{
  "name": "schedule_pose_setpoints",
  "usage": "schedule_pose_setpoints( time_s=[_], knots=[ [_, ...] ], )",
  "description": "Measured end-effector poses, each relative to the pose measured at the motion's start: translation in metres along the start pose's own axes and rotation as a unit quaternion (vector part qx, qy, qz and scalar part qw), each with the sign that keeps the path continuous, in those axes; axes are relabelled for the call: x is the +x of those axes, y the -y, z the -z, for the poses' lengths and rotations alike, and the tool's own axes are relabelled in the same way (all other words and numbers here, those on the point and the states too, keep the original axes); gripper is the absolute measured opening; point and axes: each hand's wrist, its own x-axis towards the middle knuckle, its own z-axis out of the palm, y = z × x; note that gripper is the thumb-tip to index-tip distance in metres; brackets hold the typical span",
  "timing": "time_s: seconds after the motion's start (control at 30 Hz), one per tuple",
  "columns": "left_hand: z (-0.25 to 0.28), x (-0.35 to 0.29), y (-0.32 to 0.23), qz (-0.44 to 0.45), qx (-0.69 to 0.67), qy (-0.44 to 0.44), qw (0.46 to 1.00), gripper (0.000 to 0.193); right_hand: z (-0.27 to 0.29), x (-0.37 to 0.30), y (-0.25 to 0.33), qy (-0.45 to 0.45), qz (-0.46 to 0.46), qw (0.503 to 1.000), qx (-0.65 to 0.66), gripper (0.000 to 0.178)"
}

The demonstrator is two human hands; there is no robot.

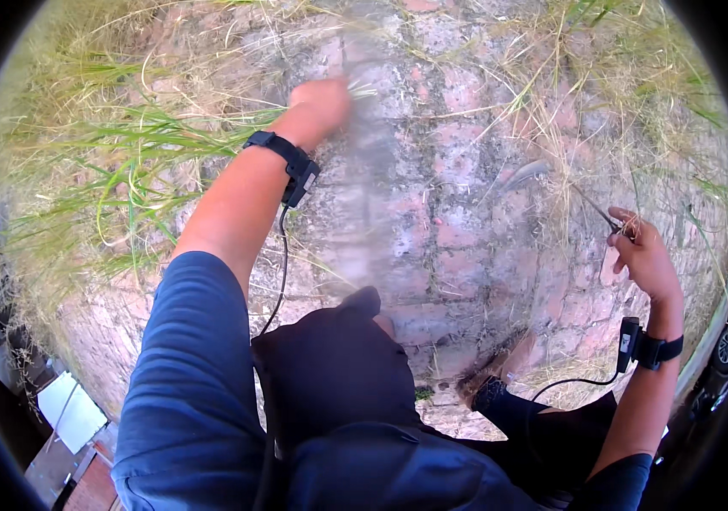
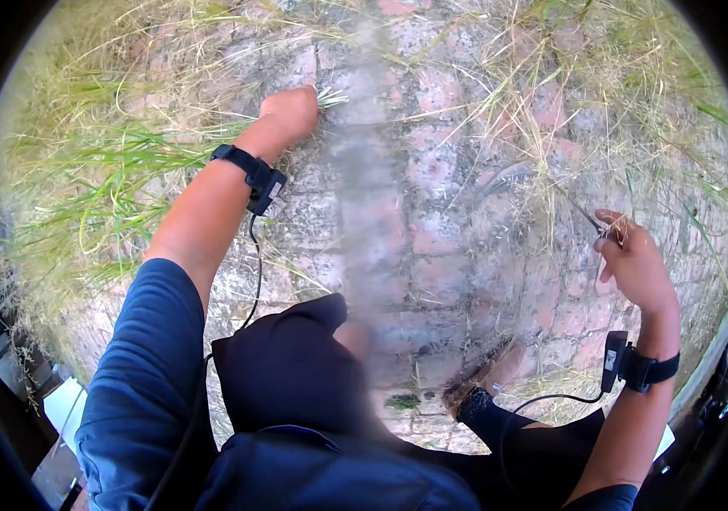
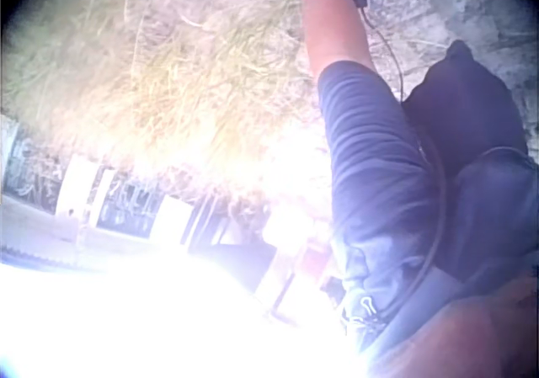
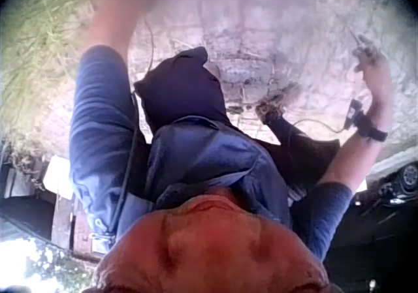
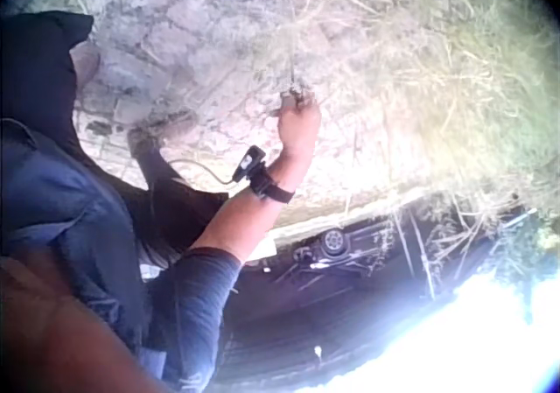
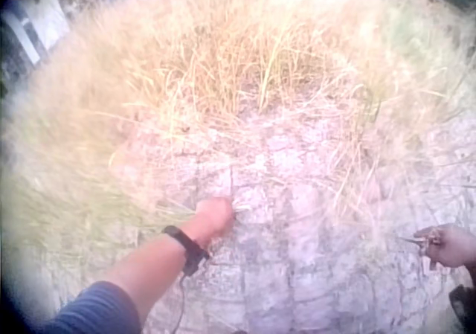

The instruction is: The person cuts tall grass from between bricks on a walkway using a small sickle, gathering the cut grass into a pile by hand.

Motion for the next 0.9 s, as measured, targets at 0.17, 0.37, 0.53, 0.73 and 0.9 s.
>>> schedule_pose_setpoints(
  time_s=[0.17, 0.37, 0.53, 0.73, 0.9],
  knots=[
    [-0.013, 0.01, 0.005, 0.028, 0.009, -0.037, 0.999, 0.03, 0.003, 0.005, 0.016, -0.041, 0.052, 0.983, -0.173, 0.034],
    [-0.011, 0.006, 0.002, 0.07, -0.081, -0.034, 0.994, 0.03, -0.011, 0.002, 0.033, -0.11, 0.137, 0.946, -0.272, 0.033],
    [-0.02, 0.015, 0.006, 0.03, -0.09, 0.004, 0.995, 0.033, -0.018, 0.002, 0.033, -0.146, 0.168, 0.929, -0.296, 0.034],
    [-0.036, 0.02, 0.023, -0.009, -0.108, -0.019, 0.994, 0.036, -0.02, 0.0, 0.047, -0.126, 0.129, 0.942, -0.282, 0.033],
    [-0.03, -0.029, -0.014, -0.09, -0.274, 0.062, 0.955, 0.027, -0.02, 0.005, 0.033, -0.159, 0.182, 0.925, -0.294, 0.033]
  ],
)
